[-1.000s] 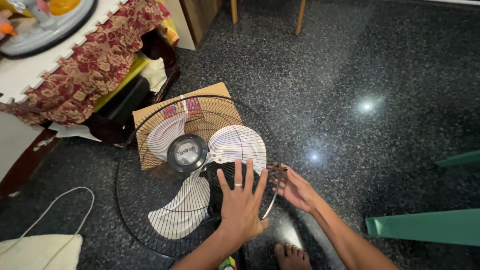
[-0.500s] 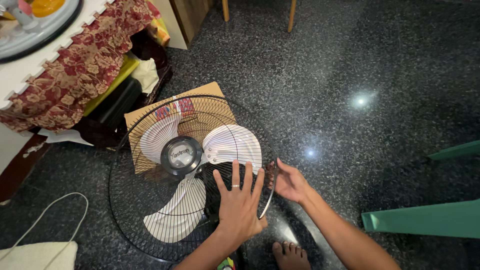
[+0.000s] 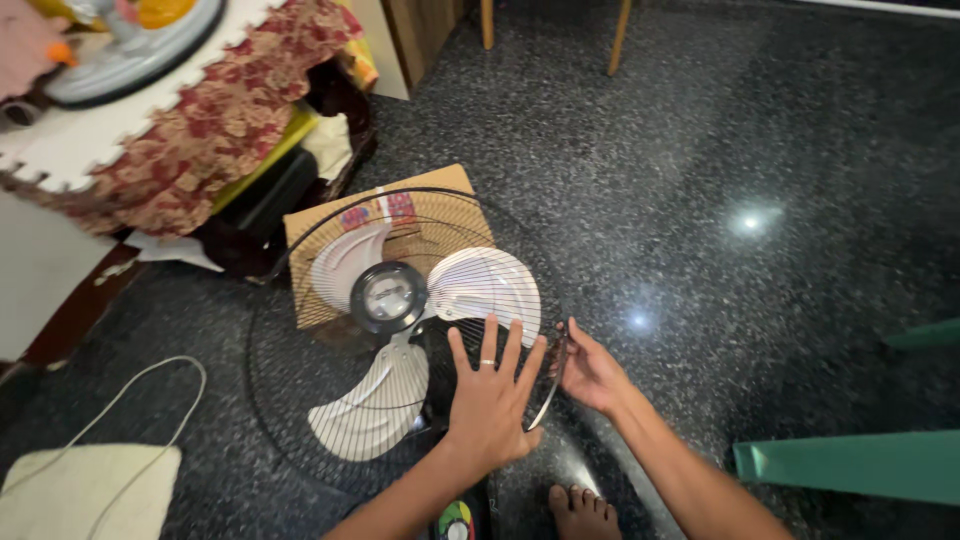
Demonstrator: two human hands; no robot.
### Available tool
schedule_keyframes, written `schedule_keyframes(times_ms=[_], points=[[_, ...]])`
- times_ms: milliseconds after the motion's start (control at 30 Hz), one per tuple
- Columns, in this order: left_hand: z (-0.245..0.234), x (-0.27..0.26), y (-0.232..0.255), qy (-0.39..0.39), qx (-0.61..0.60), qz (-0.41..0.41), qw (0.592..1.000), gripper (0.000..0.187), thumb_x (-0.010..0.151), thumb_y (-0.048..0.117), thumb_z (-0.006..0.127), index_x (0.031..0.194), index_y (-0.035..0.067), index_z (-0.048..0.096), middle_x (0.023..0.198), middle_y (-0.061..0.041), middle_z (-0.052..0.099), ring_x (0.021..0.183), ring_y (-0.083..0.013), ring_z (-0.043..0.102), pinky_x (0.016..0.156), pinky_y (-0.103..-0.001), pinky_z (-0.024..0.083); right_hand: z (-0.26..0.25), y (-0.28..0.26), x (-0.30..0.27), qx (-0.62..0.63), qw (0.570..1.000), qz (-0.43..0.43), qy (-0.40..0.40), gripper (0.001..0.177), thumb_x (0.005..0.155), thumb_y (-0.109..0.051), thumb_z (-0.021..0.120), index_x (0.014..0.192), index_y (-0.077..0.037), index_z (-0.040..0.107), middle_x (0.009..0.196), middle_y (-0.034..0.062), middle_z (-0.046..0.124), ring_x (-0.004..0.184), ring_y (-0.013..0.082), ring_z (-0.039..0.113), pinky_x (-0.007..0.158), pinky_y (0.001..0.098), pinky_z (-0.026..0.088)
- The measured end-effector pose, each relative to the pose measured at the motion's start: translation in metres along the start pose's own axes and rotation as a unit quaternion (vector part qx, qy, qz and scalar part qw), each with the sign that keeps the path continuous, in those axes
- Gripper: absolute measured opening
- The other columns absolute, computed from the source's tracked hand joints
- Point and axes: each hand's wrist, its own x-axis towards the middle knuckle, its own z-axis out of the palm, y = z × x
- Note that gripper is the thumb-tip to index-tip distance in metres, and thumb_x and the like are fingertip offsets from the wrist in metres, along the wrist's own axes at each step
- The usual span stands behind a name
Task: The person disassembles an electric fan by removing the front grill and fan blades using a screwdriver, then reassembles it by reattaching the blades and securing the grill. The task is performed on the floor with a cardboard box used as a work surface.
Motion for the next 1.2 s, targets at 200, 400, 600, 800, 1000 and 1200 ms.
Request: schedule_keyframes(times_ms=[200,400,600,800,1000,1200], points=[[0.014,-0.028,-0.027,0.179,-0.124,0.054,0.975,0.101,0.076,0.066,0.074,0.148,0.002,0.045,0.156,-0.029,0.037,0.150,-0.0465,0.027,0.119,-0.071,0.011,0.022,0.032,-0.032,-0.150,0.959,-0.209,0.118,0.030,0.092,-0.033,0.062,0.119,-0.021,0.067,0.109,-0.0034,0.066,0.096,0.0120,0.061,0.078,0.0317,0.049],[0.048,-0.078,-0.042,0.384,-0.116,-0.162,0.902,0.041,0.090,0.031,0.074,0.125,0.010,0.066,0.137,-0.016,0.060,0.135,-0.0384,0.050,0.115,-0.060,0.028,0.076,0.037,-0.109,-0.608,0.591,-0.522,0.095,0.033,0.095,-0.024,0.071,0.124,-0.010,0.064,0.126,0.0099,0.060,0.115,0.0240,0.058,0.098,0.0371,0.048],[0.143,-0.133,0.037,0.563,-0.300,-0.525,0.563,0.018,0.101,0.017,0.066,0.103,0.003,0.055,0.099,-0.011,0.054,0.089,-0.0247,0.056,0.081,-0.040,0.048,0.163,0.031,-0.123,-0.757,0.335,-0.522,-0.205,0.058,0.081,-0.039,0.077,0.131,-0.014,0.062,0.150,0.0167,0.050,0.143,0.0421,0.040,0.114,0.0570,0.030],[0.204,-0.112,0.080,0.499,-0.715,-0.382,0.308,0.031,0.096,0.015,0.063,0.123,0.007,0.050,0.102,-0.009,0.065,0.090,-0.0179,0.065,0.082,-0.037,0.056,0.199,0.045,-0.098,-0.823,0.273,-0.454,-0.205,0.071,0.092,-0.051,0.065,0.149,-0.011,0.051,0.161,0.0199,0.036,0.148,0.0442,0.031,0.117,0.0602,0.025],[0.199,-0.121,0.081,0.472,-0.798,-0.292,0.234,0.051,0.088,-0.004,0.070,0.128,0.007,0.040,0.110,-0.012,0.064,0.101,-0.0196,0.066,0.097,-0.040,0.056,0.198,0.047,-0.092,-0.816,0.286,-0.462,-0.196,0.064,0.093,-0.051,0.064,0.149,-0.020,0.053,0.162,0.0147,0.039,0.148,0.0408,0.033,0.117,0.0602,0.025],[0.200,-0.127,0.074,0.454,-0.802,-0.263,0.287,0.064,0.080,-0.011,0.076,0.125,0.009,0.035,0.107,-0.012,0.066,0.101,-0.0200,0.066,0.094,-0.036,0.055,0.193,0.053,-0.092,-0.843,0.267,-0.441,-0.154,0.067,0.088,-0.055,0.064,0.148,-0.026,0.055,0.162,0.0139,0.039,0.149,0.0392,0.033,0.116,0.0703,0.014]])
